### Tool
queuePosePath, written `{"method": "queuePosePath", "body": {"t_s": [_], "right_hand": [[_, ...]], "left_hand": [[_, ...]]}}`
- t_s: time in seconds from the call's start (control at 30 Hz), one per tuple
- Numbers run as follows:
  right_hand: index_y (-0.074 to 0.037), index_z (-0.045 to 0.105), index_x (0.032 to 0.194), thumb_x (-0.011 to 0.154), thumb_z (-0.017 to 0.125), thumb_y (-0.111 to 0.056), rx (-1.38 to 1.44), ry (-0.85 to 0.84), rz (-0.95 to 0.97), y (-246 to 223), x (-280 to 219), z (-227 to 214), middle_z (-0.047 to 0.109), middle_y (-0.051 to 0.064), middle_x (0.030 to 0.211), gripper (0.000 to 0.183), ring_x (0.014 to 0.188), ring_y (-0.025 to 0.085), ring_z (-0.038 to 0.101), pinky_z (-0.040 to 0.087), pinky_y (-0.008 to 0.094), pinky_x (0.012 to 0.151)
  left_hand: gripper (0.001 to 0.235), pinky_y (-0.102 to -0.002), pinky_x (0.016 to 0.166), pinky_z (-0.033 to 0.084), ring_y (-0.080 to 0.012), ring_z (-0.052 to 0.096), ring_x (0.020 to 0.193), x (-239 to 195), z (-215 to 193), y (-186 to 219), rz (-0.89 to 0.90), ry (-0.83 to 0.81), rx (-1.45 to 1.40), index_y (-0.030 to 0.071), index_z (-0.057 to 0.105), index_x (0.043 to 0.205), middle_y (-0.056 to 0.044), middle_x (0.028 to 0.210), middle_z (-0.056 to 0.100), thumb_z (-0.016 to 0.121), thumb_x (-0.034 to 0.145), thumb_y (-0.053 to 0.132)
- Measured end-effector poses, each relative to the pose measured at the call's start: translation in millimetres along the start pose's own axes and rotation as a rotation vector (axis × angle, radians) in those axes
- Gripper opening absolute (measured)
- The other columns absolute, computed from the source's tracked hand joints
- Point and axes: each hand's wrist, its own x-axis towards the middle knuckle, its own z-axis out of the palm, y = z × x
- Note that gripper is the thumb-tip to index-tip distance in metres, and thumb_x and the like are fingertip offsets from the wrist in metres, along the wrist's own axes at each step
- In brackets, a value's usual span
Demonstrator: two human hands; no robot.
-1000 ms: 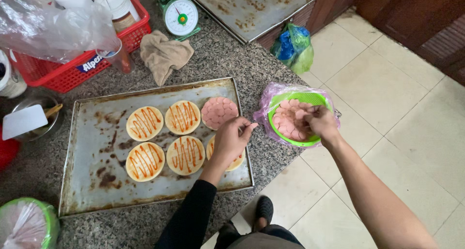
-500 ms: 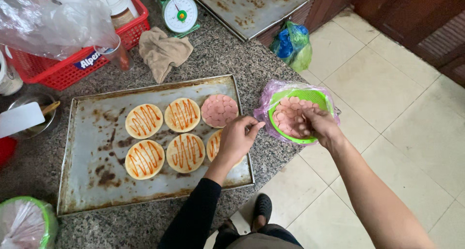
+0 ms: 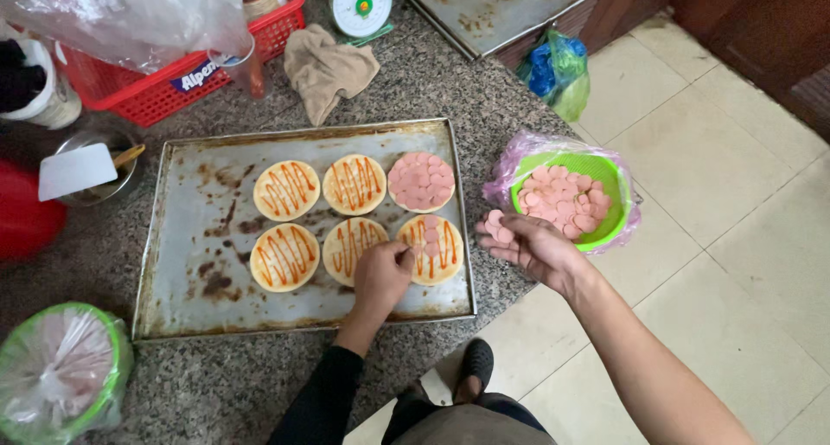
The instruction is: The person places baking trays with dough into an oven and sets the timer. Then, they arrange sliced sausages on top of several small round dough bases on a tray, covering each with overlapping slices.
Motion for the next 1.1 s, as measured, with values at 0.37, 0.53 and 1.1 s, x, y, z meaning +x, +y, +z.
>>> {"method": "queuePosePath", "body": {"t_s": [0.37, 0.53, 1.1], "right_hand": [[0.0, 0.065, 0.125, 0.1, 0.059, -0.013, -0.048, 0.061, -0.004, 38.4, 14.0, -15.9, 0.076, 0.014, 0.11, 0.028, 0.091, 0.019, 0.073, 0.062, 0.033, 0.083], [-0.003, 0.064, 0.125, 0.099, 0.059, -0.013, -0.029, 0.092, 0.028, 41.5, 10.2, -20.8, 0.076, 0.015, 0.111, 0.028, 0.092, 0.02, 0.074, 0.061, 0.034, 0.083], [0.008, 0.059, 0.126, 0.102, 0.048, -0.008, 0.017, 0.022, 0.035, 25.9, 0.6, 17.0, 0.074, 0.02, 0.116, 0.031, 0.105, 0.028, 0.074, 0.061, 0.038, 0.093]], "left_hand": [[0.014, -0.052, 0.069, 0.052, -0.0372, 0.07, 0.075, -10.8, 44.1, -8.1, 0.21, 0.052, 0.173, 0.009, 0.076, 0.081, -0.015, 0.08, 0.072, 0.073, 0.082, 0.023], [0.02, -0.051, 0.07, 0.052, -0.0378, 0.069, 0.072, -10.0, 40.6, -4.6, 0.164, 0.019, 0.199, 0.005, 0.073, 0.075, -0.018, 0.077, 0.071, 0.074, 0.083, 0.023], [0.018, -0.047, 0.073, 0.053, -0.0344, 0.069, 0.08, -0.9, 8.9, 31.9, 0.3, 0.012, -0.02, 0.007, 0.072, 0.088, -0.013, 0.091, 0.072, 0.069, 0.09, 0.025]]}}
